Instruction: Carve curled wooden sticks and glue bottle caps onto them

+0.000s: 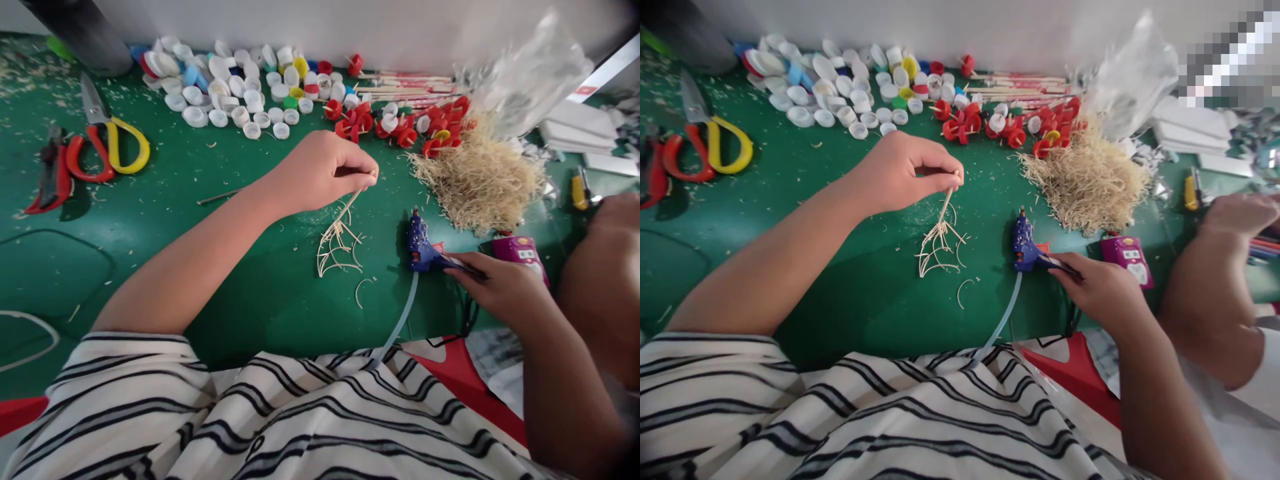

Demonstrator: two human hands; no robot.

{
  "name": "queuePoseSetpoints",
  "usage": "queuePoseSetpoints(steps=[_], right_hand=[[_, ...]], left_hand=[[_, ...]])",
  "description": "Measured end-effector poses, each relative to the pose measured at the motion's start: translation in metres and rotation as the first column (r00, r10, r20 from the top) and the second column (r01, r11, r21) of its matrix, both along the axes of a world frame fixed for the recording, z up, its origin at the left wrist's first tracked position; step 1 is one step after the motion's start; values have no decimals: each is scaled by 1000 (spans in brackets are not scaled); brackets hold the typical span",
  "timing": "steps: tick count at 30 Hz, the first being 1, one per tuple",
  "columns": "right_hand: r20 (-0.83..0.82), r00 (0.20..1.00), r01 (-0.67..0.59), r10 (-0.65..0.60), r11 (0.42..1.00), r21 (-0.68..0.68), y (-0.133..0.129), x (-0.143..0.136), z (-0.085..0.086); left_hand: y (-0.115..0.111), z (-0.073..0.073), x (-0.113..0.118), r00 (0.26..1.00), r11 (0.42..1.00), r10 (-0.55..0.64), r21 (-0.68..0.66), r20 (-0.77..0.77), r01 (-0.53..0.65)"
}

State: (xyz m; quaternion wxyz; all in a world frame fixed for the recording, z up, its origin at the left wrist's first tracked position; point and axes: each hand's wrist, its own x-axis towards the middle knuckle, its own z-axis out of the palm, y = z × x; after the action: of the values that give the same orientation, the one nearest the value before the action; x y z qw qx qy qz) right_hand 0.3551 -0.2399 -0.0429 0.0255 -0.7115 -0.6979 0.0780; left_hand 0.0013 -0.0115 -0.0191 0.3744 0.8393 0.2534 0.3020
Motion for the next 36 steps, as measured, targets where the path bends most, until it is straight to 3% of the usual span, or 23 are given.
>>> queuePoseSetpoints(steps=[5,10,16,21,23,27,30,36], right_hand=[[-93,985,139,-144,989,-56,8,13,12],[-182,978,100,-105,994,-36,6,20,13],[-195,979,56,-58,998,-14,-5,9,19],[-201,969,129,-144,988,-87,27,5,29],[-157,974,160,-166,986,-52,46,2,27],[-184,979,57,-89,984,-169,70,-3,15],[-207,978,-29,-4,988,-154,74,-4,3],[-131,991,-19,5,994,-111,72,3,-12]], left_hand=[[5,-2,-3,999,999,29,-27,-20,-29],[8,-3,-4,1000,999,23,-40,0,-23],[7,-2,-3,1000,1000,6,-23,0,-6],[6,-2,-3,1000,1000,28,-4,-13,-28],[6,-3,-4,999,999,41,-13,-20,-41],[5,-3,-6,999,998,46,-32,-10,-47],[4,1,-5,999,998,48,-39,25,-47],[5,1,-6,997,996,74,-43,-25,-75]])
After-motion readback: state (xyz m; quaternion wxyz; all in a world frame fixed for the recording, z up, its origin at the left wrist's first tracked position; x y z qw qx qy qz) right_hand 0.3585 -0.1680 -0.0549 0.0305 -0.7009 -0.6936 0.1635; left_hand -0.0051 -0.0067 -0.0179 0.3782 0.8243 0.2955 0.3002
